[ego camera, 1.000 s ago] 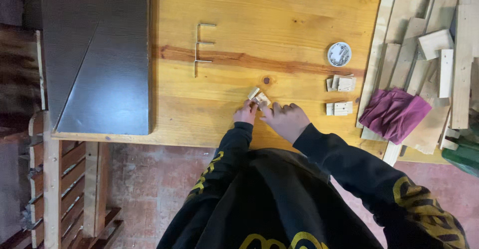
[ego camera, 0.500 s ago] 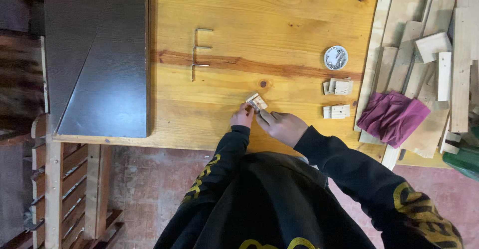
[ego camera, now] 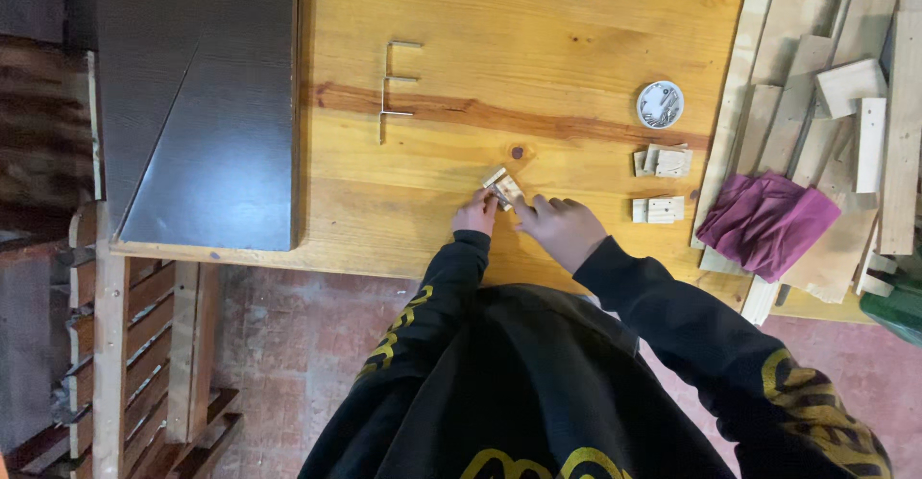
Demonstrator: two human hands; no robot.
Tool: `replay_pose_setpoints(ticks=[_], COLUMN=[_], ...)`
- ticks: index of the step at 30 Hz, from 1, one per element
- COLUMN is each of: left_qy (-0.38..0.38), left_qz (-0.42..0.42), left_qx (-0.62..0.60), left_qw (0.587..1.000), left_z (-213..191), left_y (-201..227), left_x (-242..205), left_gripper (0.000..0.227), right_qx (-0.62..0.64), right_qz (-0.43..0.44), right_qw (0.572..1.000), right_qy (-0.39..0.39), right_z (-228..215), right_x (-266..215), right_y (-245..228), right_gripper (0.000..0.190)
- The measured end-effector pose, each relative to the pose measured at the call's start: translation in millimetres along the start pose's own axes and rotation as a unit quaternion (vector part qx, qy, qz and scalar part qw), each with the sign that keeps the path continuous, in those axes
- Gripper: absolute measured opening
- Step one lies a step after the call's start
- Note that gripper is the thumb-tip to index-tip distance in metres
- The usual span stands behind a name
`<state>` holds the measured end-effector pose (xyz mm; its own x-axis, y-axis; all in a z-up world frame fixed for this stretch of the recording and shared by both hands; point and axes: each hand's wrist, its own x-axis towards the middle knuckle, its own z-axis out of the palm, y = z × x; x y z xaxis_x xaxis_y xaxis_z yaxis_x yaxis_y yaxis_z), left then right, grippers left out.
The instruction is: The person assembles small wooden blocks into L-shaped joints using metal brackets and a screwdriver. They place brackets on the blocks, insert screws, and tighten them one at a time on a wooden workbench.
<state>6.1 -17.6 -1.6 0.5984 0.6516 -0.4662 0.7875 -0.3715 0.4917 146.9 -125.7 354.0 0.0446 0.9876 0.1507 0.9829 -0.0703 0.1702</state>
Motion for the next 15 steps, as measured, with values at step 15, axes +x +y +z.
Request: replay_pose_setpoints(ticks=[15], left_qy=[-0.005], left_qz=[0.068], left_qx=[0.029], left_qw=[0.997], left_z=[-26], left_y=[0], left_x=[7], left_gripper=[0.034], right_qx=[0.007], right_qz=[0.041], right_qw=[0.998], right_qy=[-0.045], right_z=[28], right_x=[-41], right_y=[3], right_gripper=[0.021])
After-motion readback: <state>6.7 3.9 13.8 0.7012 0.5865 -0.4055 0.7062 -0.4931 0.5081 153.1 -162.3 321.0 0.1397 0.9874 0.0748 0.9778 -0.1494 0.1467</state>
